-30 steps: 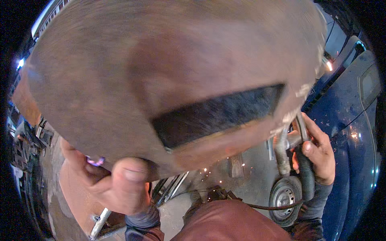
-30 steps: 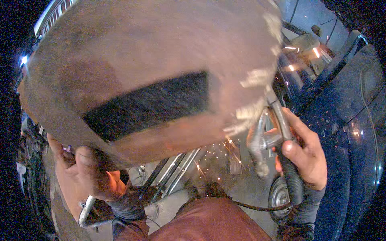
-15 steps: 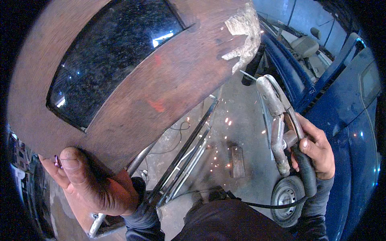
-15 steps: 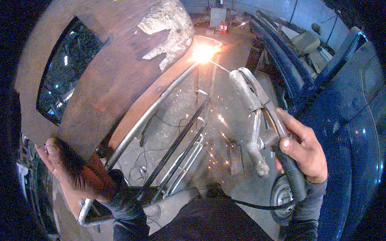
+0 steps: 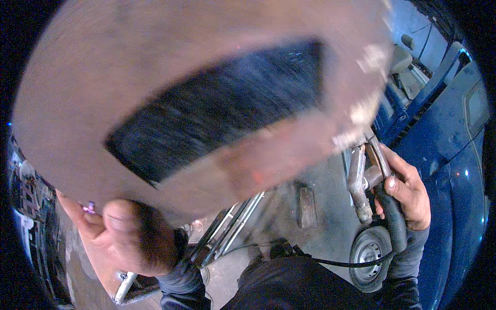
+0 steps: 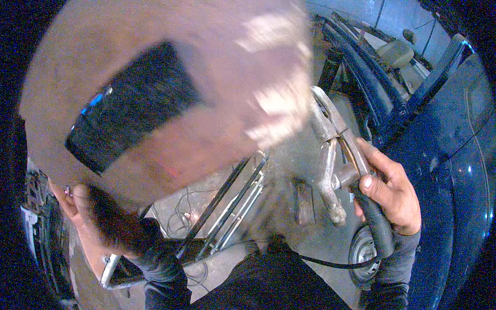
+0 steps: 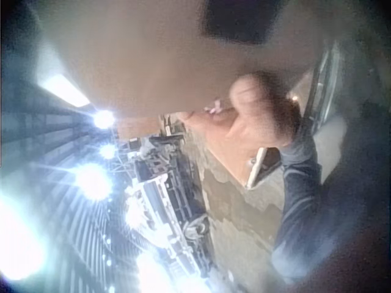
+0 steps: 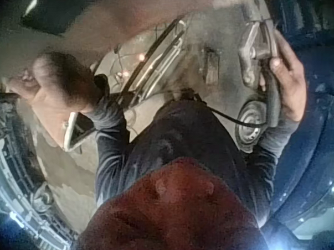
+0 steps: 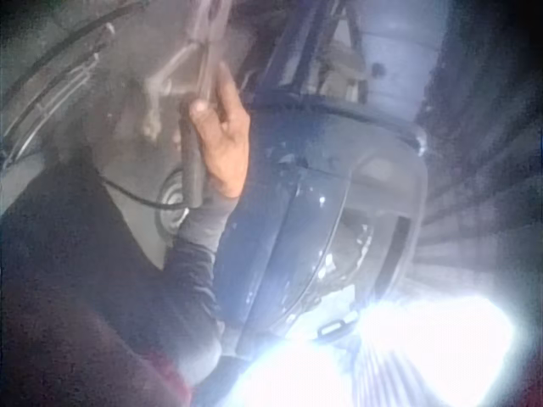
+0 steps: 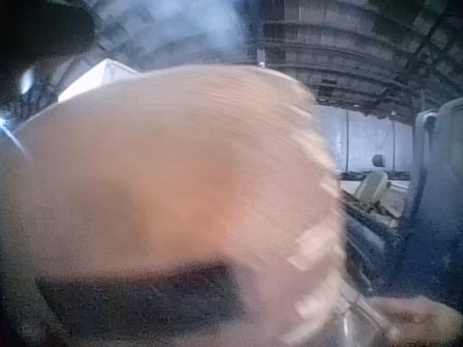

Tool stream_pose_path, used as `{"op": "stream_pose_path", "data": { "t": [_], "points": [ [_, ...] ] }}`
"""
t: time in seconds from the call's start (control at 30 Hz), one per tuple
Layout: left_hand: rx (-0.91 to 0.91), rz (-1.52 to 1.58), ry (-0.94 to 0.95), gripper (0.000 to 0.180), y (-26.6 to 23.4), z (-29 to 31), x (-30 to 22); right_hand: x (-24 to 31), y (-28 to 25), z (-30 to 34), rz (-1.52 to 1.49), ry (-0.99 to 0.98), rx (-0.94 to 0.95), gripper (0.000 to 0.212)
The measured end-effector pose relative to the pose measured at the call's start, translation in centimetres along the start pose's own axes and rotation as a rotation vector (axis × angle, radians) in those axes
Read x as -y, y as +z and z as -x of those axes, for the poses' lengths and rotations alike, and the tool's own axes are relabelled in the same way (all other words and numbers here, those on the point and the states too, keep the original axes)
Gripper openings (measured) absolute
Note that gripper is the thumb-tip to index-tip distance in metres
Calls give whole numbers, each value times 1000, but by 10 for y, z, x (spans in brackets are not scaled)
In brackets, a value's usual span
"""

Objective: The person welds a metal frame using a welding torch and hammer. They repeatedly weld joints, tap the welds with a hammer, and adjust the frame's position while wearing a welding mask.

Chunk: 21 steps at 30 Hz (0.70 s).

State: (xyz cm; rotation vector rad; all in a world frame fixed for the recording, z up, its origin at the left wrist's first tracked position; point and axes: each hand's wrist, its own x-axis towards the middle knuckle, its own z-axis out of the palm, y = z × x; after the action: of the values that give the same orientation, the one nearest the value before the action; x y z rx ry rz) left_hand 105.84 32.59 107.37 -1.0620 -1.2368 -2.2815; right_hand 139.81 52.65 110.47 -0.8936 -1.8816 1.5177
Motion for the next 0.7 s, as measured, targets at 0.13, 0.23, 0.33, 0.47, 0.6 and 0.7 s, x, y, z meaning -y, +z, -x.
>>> {"op": "stream_pose_path", "data": {
  "t": [0.13, 0.23, 0.33, 0.47, 0.6, 0.7],
  "points": [
    [302, -182, -191, 103, 7, -5, -29, -3, -2, 2, 30, 18, -25, 73],
    [463, -169, -303, 112, 10, -17, -41, -2, -3, 6, 38, 72, -46, 62],
    [426, -301, -372, 124, 10, -14, -51, 0, -2, 8, 65, 59, -55, 55],
    [344, -423, -416, 138, 11, -12, -56, 12, 8, 8, 279, 51, -30, 49],
    [321, -375, -385, 136, 16, -10, -51, 10, 19, 1, 692, -162, 141, 56],
    [262, -283, -255, 122, 16, -15, -34, 19, 18, -5, 579, -51, 49, 70]
  ]
}}
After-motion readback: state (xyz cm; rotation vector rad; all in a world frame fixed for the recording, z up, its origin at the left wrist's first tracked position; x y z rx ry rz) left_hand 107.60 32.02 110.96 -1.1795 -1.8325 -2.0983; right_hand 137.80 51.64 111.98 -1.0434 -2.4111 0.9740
